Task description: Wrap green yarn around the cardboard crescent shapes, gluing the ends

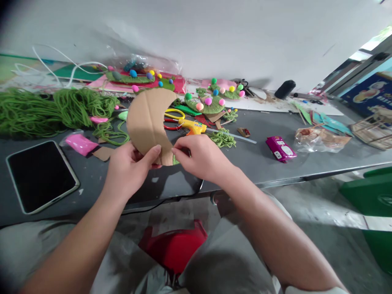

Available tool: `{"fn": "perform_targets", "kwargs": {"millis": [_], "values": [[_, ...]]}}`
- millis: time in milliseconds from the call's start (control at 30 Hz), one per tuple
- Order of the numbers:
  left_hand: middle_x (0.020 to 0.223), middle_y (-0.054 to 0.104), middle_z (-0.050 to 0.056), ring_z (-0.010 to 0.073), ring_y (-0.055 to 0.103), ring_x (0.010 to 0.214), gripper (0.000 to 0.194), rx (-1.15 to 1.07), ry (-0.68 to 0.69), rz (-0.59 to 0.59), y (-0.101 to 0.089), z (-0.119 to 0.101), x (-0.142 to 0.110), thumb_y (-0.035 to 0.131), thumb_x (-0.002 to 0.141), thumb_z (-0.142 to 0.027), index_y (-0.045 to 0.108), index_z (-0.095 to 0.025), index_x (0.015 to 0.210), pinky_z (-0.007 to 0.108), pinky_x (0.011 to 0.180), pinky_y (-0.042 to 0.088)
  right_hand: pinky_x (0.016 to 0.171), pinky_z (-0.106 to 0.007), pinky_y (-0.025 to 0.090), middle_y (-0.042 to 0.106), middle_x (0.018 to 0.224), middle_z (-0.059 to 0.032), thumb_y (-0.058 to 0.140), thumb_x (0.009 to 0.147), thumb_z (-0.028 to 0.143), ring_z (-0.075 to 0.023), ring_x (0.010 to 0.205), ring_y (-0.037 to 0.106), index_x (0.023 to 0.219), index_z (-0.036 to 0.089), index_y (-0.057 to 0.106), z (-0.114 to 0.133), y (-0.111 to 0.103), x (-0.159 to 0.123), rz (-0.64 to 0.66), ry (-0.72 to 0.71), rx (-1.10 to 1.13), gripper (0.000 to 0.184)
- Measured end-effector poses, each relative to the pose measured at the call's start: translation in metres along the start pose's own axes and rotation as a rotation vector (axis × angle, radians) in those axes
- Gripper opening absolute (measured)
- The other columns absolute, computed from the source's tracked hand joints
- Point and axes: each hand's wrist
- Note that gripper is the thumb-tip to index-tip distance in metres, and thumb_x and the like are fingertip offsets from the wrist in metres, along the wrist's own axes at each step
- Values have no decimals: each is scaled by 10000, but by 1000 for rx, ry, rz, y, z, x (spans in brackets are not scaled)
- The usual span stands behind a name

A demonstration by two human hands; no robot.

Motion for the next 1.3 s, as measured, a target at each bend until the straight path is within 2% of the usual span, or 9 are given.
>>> {"fn": "perform_targets", "kwargs": {"millis": [133, 300, 533, 667, 767, 900, 1000, 1067, 1300], "values": [[766, 727, 52, 214, 708, 658, 293, -72, 15, -93, 0, 1, 0, 784, 795, -424, 681, -162, 874, 297, 573, 612, 630, -269, 361, 663, 759, -38, 537, 942, 180, -127, 672, 536, 816, 144, 698, 16, 19, -9, -55, 30, -21, 208], [839, 746, 37, 185, 712, 695, 231, -325, 35, -188, 4, 1, 3, 809, 778, -355, 709, -177, 885, 261, 570, 604, 691, -263, 402, 686, 831, -41, 490, 1001, 230, -138, 746, 576, 898, 156, 706, 20, 39, -22, -125, 63, 169, 250], [966, 758, 59, 166, 716, 738, 269, -551, -129, -138, 3, -4, 6, 837, 736, -282, 733, -160, 951, 233, 575, 606, 629, -243, 392, 625, 721, 6, 512, 1006, 314, -114, 682, 525, 866, 166, 694, 0, 41, -22, -112, 134, 325, 273], [947, 754, 48, 140, 704, 711, 258, -581, -182, -108, 0, -6, 7, 839, 732, -262, 737, -151, 942, 215, 573, 613, 683, -244, 450, 697, 804, -17, 546, 977, 296, -127, 725, 594, 920, 166, 727, -14, 37, -19, -95, 111, 384, 231], [928, 754, 38, 129, 705, 693, 258, -605, -222, -53, -2, -7, 7, 837, 738, -253, 736, -153, 953, 198, 553, 608, 714, -259, 484, 722, 845, -30, 540, 942, 215, -139, 745, 629, 970, 163, 740, -24, 35, -16, -29, 84, 415, 208], [864, 756, 57, 137, 702, 642, 258, -563, -271, 34, -3, -7, 5, 842, 729, -258, 726, -130, 921, 197, 521, 594, 727, -262, 479, 711, 807, -25, 558, 872, 132, -144, 770, 628, 855, 147, 734, -39, 26, -10, 39, 8, 369, 178], [869, 759, 77, 164, 708, 664, 283, -488, -244, 105, -2, -5, 3, 841, 729, -301, 736, -123, 923, 215, 515, 591, 750, -267, 478, 726, 890, -40, 590, 907, 226, -149, 819, 627, 956, 151, 749, -49, 16, -3, 44, 4, 400, 183], [907, 762, 87, 185, 714, 696, 301, -432, -216, 135, 0, -4, 2, 843, 726, -334, 747, -132, 926, 231, 515, 594, 690, -258, 460, 716, 850, -39, 596, 934, 328, -134, 748, 601, 973, 150, 749, -54, 9, 1, 47, 38, 395, 238], [805, 757, 77, 234, 711, 680, 248, -70, -71, 117, 5, 0, -4, 796, 776, -382, 740, -172, 897, 280, 530, 590, 558, -238, 379, 621, 685, 1, 645, 904, 415, -97, 605, 489, 864, 145, 731, -57, -6, 8, 78, 71, 368, 286]]}}
Point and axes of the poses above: each hand's wrist, its own x-axis towards the middle knuckle, its own y-axis out of the palm, z = x × y
